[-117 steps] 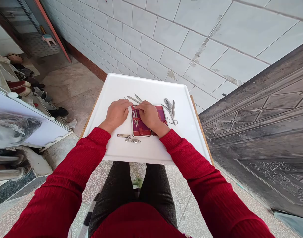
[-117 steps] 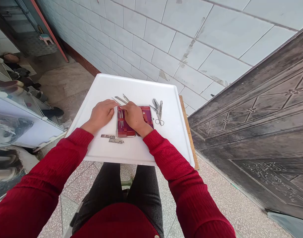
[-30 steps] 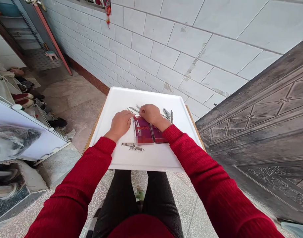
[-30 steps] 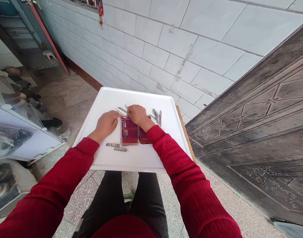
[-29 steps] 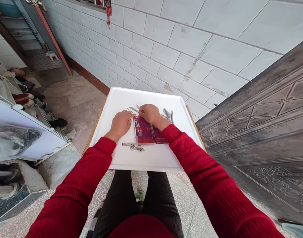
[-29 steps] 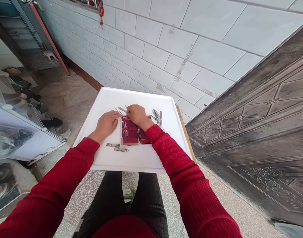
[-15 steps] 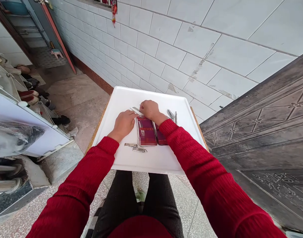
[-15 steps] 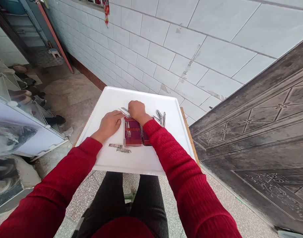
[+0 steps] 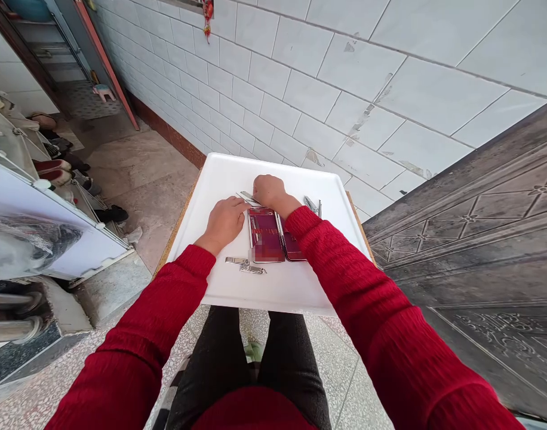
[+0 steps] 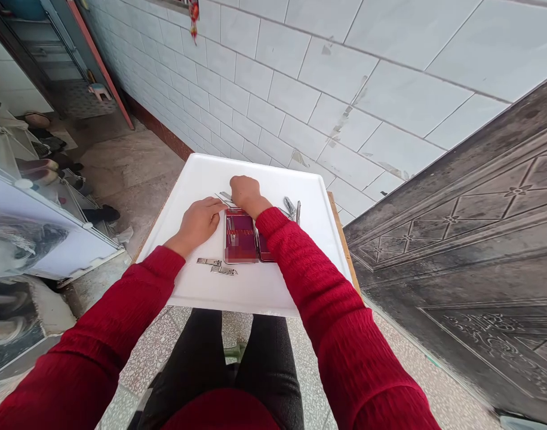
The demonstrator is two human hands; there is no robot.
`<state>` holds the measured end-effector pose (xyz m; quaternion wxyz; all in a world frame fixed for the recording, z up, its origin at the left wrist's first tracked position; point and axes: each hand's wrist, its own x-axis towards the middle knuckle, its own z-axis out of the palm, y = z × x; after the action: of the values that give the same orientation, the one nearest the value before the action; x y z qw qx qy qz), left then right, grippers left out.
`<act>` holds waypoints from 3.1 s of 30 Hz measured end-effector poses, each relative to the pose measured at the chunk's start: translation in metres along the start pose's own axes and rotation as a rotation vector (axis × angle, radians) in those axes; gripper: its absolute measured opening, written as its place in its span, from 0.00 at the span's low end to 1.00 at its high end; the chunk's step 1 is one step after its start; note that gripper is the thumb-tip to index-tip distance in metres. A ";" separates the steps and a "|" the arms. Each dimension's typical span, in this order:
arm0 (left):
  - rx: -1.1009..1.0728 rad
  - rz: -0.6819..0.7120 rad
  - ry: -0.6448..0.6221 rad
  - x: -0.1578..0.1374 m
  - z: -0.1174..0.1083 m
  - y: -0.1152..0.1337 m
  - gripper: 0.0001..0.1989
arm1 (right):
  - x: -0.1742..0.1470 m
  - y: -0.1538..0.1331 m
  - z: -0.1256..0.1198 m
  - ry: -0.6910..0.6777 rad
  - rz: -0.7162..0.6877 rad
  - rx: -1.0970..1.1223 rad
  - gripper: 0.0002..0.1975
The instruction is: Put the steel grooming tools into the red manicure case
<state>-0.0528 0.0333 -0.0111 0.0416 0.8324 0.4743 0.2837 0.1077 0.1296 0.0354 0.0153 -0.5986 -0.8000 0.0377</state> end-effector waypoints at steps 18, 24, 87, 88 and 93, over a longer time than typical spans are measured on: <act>0.033 0.000 -0.018 0.001 0.000 0.001 0.22 | -0.018 -0.012 -0.009 0.004 -0.010 -0.124 0.12; 0.011 0.002 -0.007 0.001 0.000 0.001 0.22 | -0.031 0.009 -0.005 0.143 0.078 0.549 0.06; -0.006 0.006 -0.007 0.005 -0.006 0.005 0.23 | -0.103 0.011 0.023 0.235 -0.044 0.557 0.19; -0.009 0.007 -0.006 0.005 -0.005 0.004 0.23 | -0.103 0.012 0.022 0.242 -0.042 0.558 0.18; -0.008 -0.002 0.004 0.004 -0.001 -0.001 0.23 | -0.099 0.023 0.013 0.281 0.024 0.551 0.11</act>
<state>-0.0529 0.0368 -0.0089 0.0440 0.8311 0.4741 0.2873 0.1563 0.0409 0.0225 0.2870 -0.5807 -0.7426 0.1703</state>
